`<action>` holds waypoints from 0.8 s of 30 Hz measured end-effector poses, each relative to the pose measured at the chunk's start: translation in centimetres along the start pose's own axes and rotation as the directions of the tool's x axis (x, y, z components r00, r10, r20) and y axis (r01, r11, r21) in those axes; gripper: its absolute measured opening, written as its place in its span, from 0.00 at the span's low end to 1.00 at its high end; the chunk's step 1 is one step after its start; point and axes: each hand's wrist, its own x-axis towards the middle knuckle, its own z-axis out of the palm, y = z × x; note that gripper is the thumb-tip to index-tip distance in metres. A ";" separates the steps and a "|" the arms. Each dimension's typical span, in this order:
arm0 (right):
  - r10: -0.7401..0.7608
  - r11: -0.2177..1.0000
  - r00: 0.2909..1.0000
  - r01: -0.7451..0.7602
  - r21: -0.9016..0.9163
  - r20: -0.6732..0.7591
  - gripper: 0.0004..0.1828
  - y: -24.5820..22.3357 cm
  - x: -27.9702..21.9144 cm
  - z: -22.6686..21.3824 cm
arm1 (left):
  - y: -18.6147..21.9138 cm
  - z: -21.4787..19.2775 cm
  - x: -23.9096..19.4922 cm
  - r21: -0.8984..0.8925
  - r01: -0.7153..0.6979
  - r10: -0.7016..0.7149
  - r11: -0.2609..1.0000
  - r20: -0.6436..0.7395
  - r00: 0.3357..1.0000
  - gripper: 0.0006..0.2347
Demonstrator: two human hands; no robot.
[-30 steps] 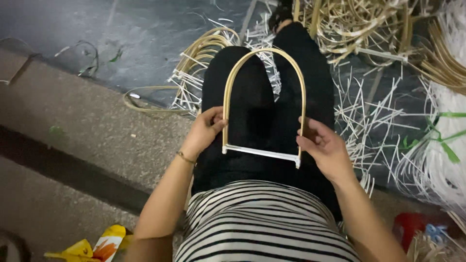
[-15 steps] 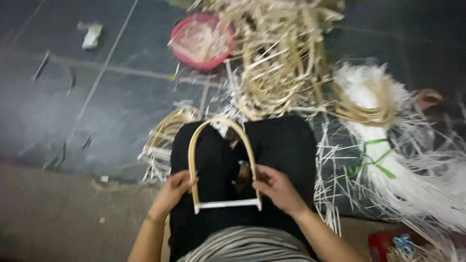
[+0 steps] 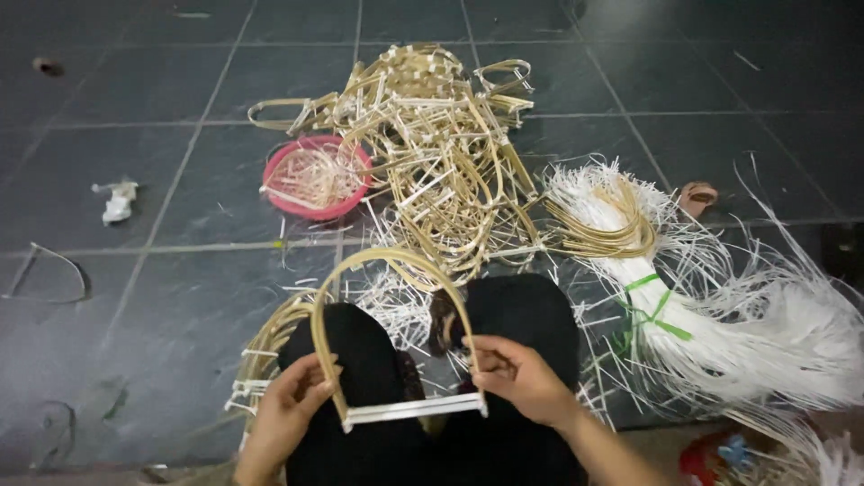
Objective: The recorder is wrapping white plastic strips around bamboo frames to assemble parts for furniture or baskets.
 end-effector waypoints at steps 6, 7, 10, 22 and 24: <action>0.065 0.935 0.991 -0.100 -0.341 -0.114 0.25 2.1 6.7 -5.6 | 0.8 0.6 8.0 0.081 -0.289 0.283 0.954 0.077 0.956 0.18; 0.073 0.893 0.991 -0.116 -0.435 -0.113 0.24 3.1 7.2 -6.3 | 0.3 0.8 8.4 0.137 -0.282 0.271 0.950 0.092 0.958 0.17; 0.061 0.634 0.985 -0.163 -0.756 -0.161 0.23 3.4 8.9 -6.2 | 0.7 1.8 7.5 0.335 -0.214 0.204 0.917 0.067 0.977 0.17; -0.176 0.111 0.971 0.181 -0.977 0.160 0.26 5.3 7.1 -5.3 | 0.5 5.1 3.5 0.815 -0.217 0.326 0.537 0.038 0.945 0.12; -0.082 0.140 0.993 0.091 -0.986 0.080 0.25 4.5 7.4 -4.4 | -0.6 5.0 3.9 0.821 -0.192 0.305 0.538 0.022 0.952 0.11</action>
